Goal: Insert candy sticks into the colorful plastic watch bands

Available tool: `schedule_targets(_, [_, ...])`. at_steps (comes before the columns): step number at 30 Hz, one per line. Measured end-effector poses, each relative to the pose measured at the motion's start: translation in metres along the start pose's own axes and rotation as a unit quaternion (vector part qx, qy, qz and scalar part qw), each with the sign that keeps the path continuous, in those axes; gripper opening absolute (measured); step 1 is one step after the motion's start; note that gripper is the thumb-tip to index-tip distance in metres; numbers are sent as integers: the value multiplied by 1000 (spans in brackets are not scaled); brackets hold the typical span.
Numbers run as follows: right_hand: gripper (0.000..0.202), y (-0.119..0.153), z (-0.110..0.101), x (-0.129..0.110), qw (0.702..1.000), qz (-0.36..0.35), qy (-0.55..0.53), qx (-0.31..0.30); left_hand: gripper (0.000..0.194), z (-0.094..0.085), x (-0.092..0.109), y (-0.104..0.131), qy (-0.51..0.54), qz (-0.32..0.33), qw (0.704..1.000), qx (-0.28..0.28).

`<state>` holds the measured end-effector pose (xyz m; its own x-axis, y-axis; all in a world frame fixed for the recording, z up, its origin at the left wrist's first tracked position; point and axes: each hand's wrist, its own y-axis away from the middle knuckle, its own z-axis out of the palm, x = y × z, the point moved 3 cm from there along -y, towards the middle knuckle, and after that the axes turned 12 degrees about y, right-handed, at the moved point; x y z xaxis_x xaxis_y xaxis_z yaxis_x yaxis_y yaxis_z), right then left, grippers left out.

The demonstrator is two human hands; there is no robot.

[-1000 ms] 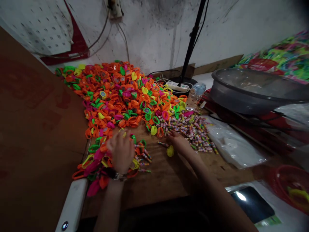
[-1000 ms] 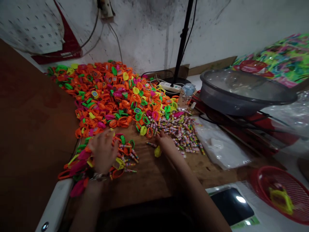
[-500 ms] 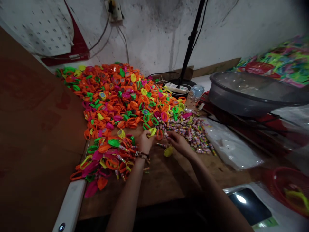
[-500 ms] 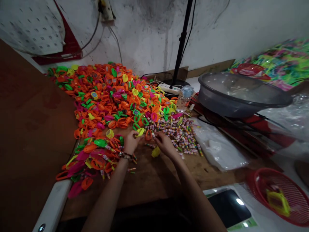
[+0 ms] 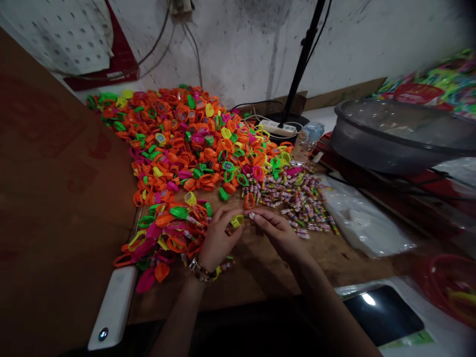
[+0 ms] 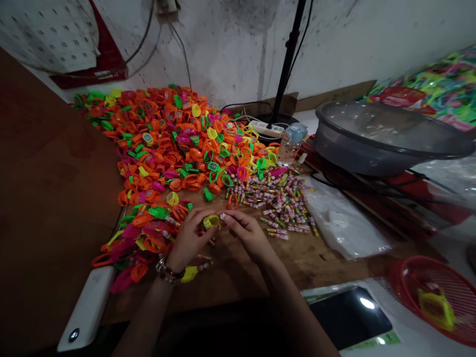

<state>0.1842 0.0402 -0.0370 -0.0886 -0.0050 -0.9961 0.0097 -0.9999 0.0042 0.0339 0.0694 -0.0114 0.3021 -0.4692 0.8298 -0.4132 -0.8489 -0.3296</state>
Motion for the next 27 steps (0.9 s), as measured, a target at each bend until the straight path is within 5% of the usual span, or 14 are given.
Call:
schedule_targets(3, [29,5,3,-9,997,-30,69,-7,41,-2,2,5,-41,12,999,-16])
schedule_targets(9, [27,8,7,-7,998,-42,51,11,32,-5,12,8,-119,61,990,-50])
schedule_targets(22, [26,15,5,-11,981,-49,184,-31,28,-3,25,19,-216,91,968,-93])
schedule_targets(27, [23,23,15,-8,946,-66,316,-35,29,-1,26,34,-297,120,943,-88])
